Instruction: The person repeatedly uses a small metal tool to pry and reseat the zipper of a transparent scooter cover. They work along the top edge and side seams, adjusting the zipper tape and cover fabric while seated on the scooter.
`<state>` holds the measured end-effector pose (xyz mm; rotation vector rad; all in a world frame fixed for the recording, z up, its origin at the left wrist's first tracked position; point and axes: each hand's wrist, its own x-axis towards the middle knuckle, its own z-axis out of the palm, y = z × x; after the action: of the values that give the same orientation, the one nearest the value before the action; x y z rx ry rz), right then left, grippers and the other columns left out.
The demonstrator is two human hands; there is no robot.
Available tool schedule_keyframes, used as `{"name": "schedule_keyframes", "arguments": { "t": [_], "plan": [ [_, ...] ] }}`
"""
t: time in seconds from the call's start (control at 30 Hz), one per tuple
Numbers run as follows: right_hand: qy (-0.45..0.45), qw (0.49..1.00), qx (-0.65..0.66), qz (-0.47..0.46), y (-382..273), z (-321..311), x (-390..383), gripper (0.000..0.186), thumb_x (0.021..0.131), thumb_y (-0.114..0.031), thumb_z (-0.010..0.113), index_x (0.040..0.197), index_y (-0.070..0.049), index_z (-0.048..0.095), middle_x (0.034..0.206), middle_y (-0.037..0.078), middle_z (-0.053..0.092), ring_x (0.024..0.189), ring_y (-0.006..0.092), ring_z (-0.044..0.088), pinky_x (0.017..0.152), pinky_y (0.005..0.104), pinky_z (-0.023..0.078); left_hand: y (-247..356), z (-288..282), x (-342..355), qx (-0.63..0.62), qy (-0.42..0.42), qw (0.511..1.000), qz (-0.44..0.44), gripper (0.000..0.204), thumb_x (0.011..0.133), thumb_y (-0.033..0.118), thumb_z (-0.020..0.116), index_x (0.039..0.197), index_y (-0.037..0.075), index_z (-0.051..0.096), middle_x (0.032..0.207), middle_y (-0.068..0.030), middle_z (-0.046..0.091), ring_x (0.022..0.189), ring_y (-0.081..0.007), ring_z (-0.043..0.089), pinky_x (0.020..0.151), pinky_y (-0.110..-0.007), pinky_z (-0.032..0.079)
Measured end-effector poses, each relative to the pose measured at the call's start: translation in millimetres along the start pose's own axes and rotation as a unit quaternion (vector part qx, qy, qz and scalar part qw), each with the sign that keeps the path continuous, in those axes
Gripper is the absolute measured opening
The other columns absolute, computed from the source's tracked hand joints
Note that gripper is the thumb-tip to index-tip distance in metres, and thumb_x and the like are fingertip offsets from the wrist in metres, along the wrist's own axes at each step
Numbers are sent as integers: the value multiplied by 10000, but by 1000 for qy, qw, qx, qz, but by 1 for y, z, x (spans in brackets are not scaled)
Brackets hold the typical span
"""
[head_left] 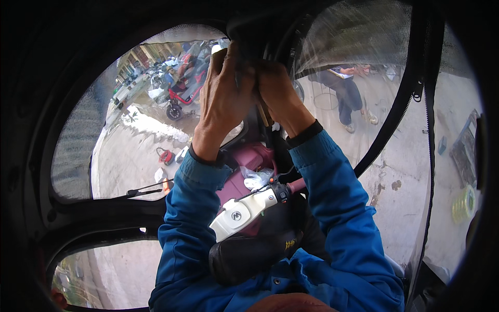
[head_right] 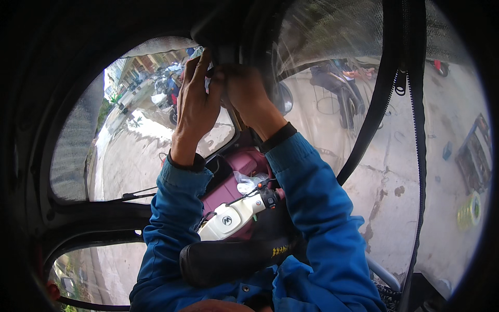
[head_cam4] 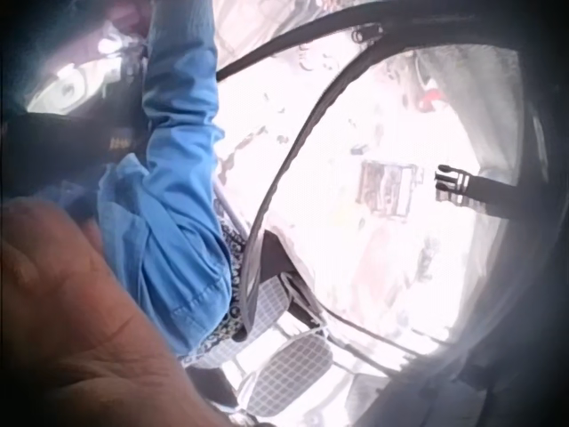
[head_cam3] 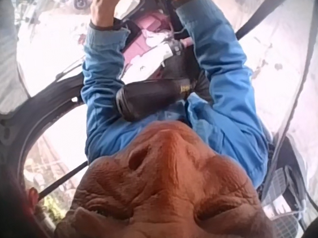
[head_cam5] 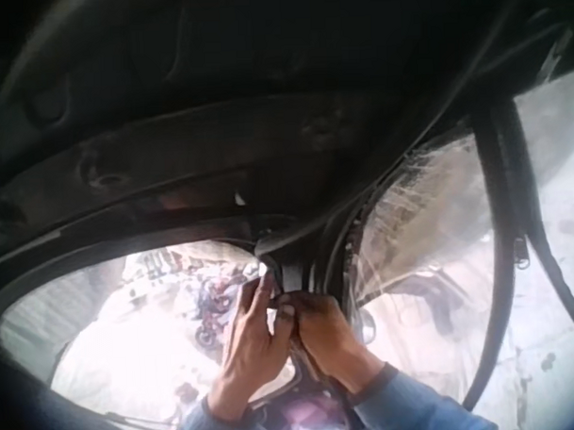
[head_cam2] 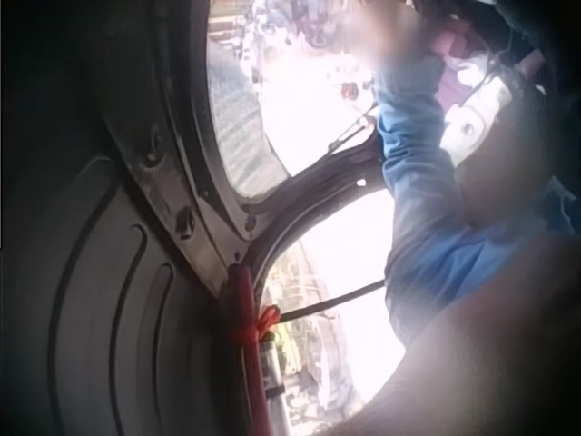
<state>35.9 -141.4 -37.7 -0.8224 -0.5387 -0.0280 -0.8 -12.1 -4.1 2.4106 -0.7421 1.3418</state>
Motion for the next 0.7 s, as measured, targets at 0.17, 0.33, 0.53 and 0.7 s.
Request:
{"name": "schedule_keyframes", "arguments": {
  "t": [0.17, 0.33, 0.53, 0.7],
  "plan": [
    [-59, 991, 106, -51, 22, -3, 11, 155, 1002, -112, 616, 1041, -24, 738, 950, 73, 729, 803, 164, 713, 670, 304, 572, 6, 2, 1, 37, 23, 999, -2, 585, 999, 194, 617, 1531, -21, 500, 1381, -248, 570, 1109, -458, 668, 852, -511, 576],
    [6, 815, -428, -390, 50, 4, 29, 148, 818, -125, 763, 957, -99, 720, 973, 70, 749, 902, 223, 754, 764, 308, 602, 0, 0, 8, -16, 11, 1000, 8, 570, 957, 136, 583, 1495, -46, 548, 1390, -265, 587, 1174, -448, 652, 963, -472, 551],
    [28, 958, -186, -216, 53, 22, 21, 99, 962, -50, 634, 1009, -71, 719, 930, 50, 740, 884, 181, 747, 748, 279, 590, -1, -8, 8, -116, -10, 993, -31, 516, 1073, 257, 489, 1507, -8, 576, 1470, -231, 592, 1297, -394, 618, 1111, -414, 486],
    [-5, 990, -141, -29, 7, -13, -15, 146, 1056, -83, 572, 1088, 2, 686, 749, 18, 600, 636, 126, 594, 588, 277, 486, 0, -7, 14, -87, -30, 994, -54, 469, 1068, 227, 575, 1458, -33, 599, 1350, -223, 633, 1157, -368, 662, 963, -435, 527]
  ]
}}
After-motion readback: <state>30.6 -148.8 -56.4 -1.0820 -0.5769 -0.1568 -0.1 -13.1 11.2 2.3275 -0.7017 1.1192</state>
